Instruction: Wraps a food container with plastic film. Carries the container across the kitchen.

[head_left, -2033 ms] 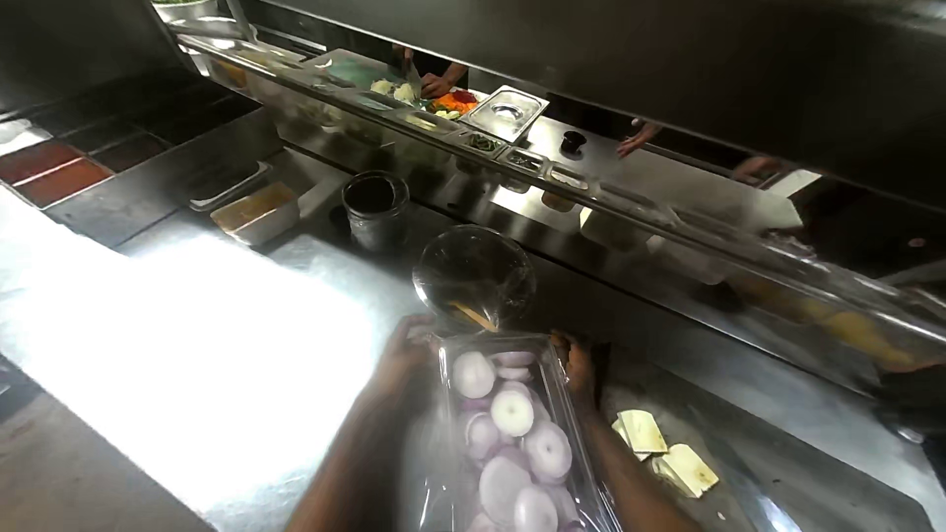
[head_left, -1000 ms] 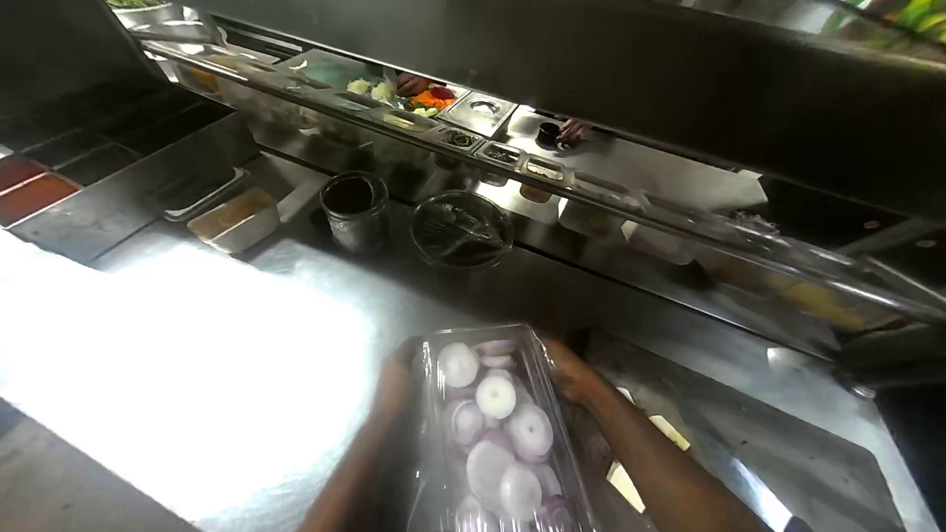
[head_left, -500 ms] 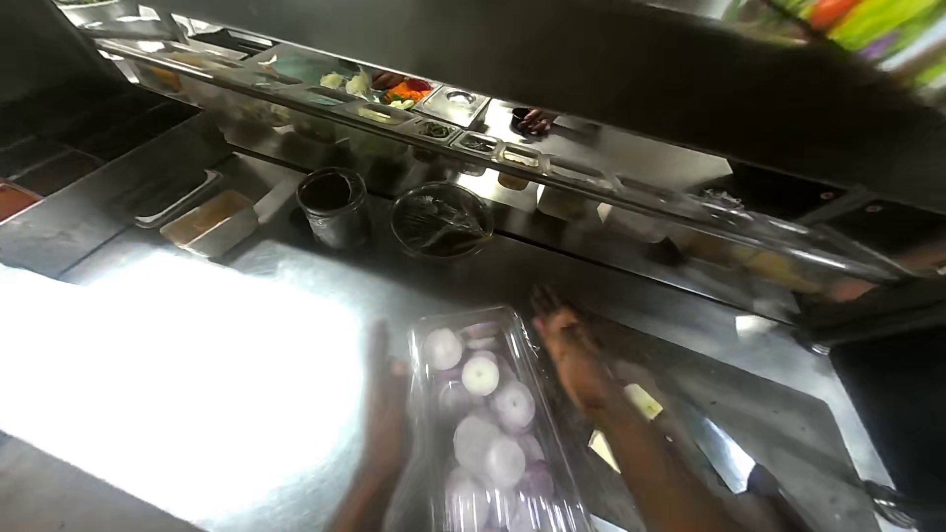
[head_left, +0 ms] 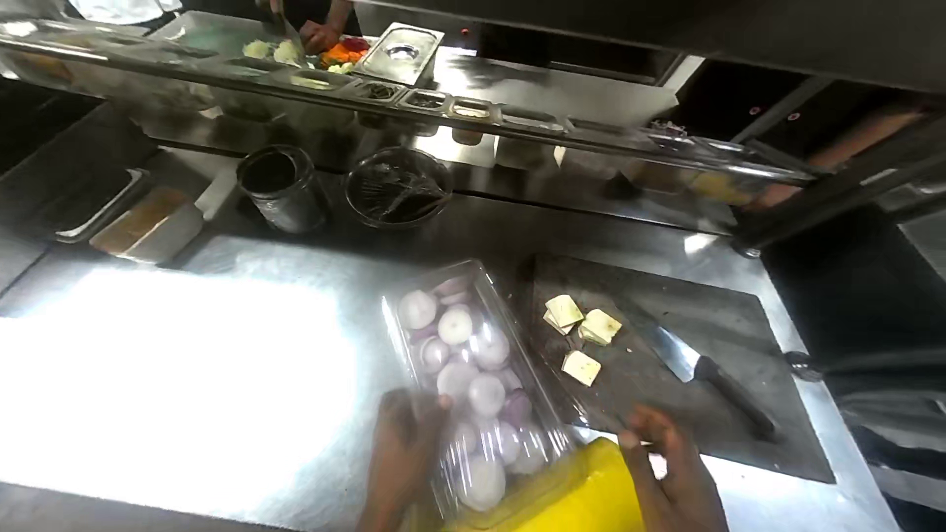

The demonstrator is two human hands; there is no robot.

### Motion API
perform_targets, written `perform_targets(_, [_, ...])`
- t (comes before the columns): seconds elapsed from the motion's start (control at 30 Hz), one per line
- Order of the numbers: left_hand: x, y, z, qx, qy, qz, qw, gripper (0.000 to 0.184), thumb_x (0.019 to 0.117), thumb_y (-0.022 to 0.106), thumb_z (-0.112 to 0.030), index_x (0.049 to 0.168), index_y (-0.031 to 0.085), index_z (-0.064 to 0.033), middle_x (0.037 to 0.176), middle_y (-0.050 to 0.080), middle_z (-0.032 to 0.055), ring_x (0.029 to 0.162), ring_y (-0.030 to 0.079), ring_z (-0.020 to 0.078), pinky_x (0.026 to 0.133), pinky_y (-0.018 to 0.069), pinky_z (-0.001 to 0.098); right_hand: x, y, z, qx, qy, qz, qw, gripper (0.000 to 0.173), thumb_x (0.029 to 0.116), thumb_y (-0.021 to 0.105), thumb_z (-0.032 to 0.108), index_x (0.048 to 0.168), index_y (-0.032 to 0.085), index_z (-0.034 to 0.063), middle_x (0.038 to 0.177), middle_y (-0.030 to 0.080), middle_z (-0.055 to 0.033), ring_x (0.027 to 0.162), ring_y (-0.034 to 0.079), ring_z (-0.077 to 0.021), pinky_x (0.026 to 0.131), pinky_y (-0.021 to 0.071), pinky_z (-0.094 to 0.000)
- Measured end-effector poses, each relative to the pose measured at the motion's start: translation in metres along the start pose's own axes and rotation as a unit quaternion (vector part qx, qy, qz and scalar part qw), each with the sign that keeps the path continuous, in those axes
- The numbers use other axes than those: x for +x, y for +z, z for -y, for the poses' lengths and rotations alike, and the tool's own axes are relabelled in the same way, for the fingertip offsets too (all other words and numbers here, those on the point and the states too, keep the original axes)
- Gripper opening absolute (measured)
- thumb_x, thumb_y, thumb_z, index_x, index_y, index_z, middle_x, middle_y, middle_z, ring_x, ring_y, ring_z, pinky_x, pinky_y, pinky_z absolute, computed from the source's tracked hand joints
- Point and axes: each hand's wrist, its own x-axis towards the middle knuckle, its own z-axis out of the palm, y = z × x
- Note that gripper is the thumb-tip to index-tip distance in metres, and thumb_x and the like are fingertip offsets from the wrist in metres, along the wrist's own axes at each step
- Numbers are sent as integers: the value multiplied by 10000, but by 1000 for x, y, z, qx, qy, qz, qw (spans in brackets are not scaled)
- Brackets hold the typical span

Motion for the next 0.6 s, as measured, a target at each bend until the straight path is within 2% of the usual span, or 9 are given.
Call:
perform_targets(0.07, [8, 6, -4, -21, -29, -8, 999, 499, 881, 725, -478, 1087, 679, -26, 1224, 594, 159, 1065, 627, 241, 886, 556, 421, -42, 5, -17, 34, 67, 15, 997, 511, 1014, 595, 332, 1258, 554, -115, 1032, 683, -211, 902, 696, -271, 800, 595, -482])
perform_targets(0.1, [10, 9, -6, -48, -35, -16, 998, 451, 902, 735, -420, 1090, 667, -15, 1181, 613, 157, 1007, 647, 232, 847, 569, 413, -55, 12, -27, 67, 76, 3, 995, 466, 1026, 573, 343, 1188, 593, -93, 927, 695, -158, 809, 701, -210, 733, 605, -439])
perform_targets(0.17, [11, 16, -8, -147, -43, -42, 987, 320, 948, 733, -266, 1080, 640, 10, 970, 675, 129, 812, 674, 197, 703, 586, 363, -65, 25, -43, 126, 60, -30, 990, 463, 1034, 529, 419, 1072, 631, -32, 804, 676, -44, 701, 671, -76, 645, 600, -312])
perform_targets(0.2, [11, 19, -10, -195, -50, -50, 978, 261, 970, 711, -212, 1061, 637, 21, 856, 685, 119, 703, 669, 183, 616, 577, 339, -62, 28, -48, 133, 54, -40, 989, 491, 1023, 515, 462, 1030, 657, -8, 781, 669, -24, 687, 659, -63, 632, 587, -302])
perform_targets(0.27, [11, 24, -17, -266, -49, -67, 960, 197, 993, 668, -159, 979, 629, 34, 715, 658, 102, 561, 623, 159, 502, 536, 303, -46, 24, -46, 101, 88, -8, 991, 556, 985, 496, 555, 979, 700, 38, 786, 675, -46, 716, 664, -142, 662, 568, -402])
perform_targets(0.33, [7, 22, -23, -291, -45, -72, 953, 195, 999, 654, -147, 970, 609, 41, 696, 628, 101, 538, 592, 157, 489, 516, 303, -41, 8, -34, 82, 182, 81, 977, 584, 952, 516, 626, 959, 694, 69, 827, 668, -90, 784, 664, -243, 725, 538, -514])
perform_targets(0.4, [-1, 13, -27, -292, -36, -78, 953, 194, 992, 660, -139, 993, 610, 49, 709, 637, 112, 547, 601, 167, 501, 528, 312, -58, -7, -23, 94, 227, 134, 960, 608, 944, 549, 652, 974, 690, 61, 846, 672, -118, 806, 673, -280, 741, 542, -542])
perform_targets(0.47, [-23, 1, -39, -269, -40, -74, 959, 206, 1008, 638, -160, 1043, 608, 41, 744, 649, 113, 566, 610, 164, 515, 533, 309, -89, -17, -16, 145, 235, 151, 949, 575, 968, 569, 593, 1022, 691, 33, 861, 683, -130, 801, 680, -270, 745, 555, -524])
perform_targets(0.6, [-91, -24, -73, -255, -29, -41, 966, 193, 1031, 594, -177, 1059, 589, 13, 736, 645, 101, 560, 613, 148, 501, 530, 283, -165, -5, -13, 342, 237, 121, 901, 432, 1063, 445, 361, 1166, 601, -29, 926, 657, -51, 835, 663, -98, 786, 586, -345])
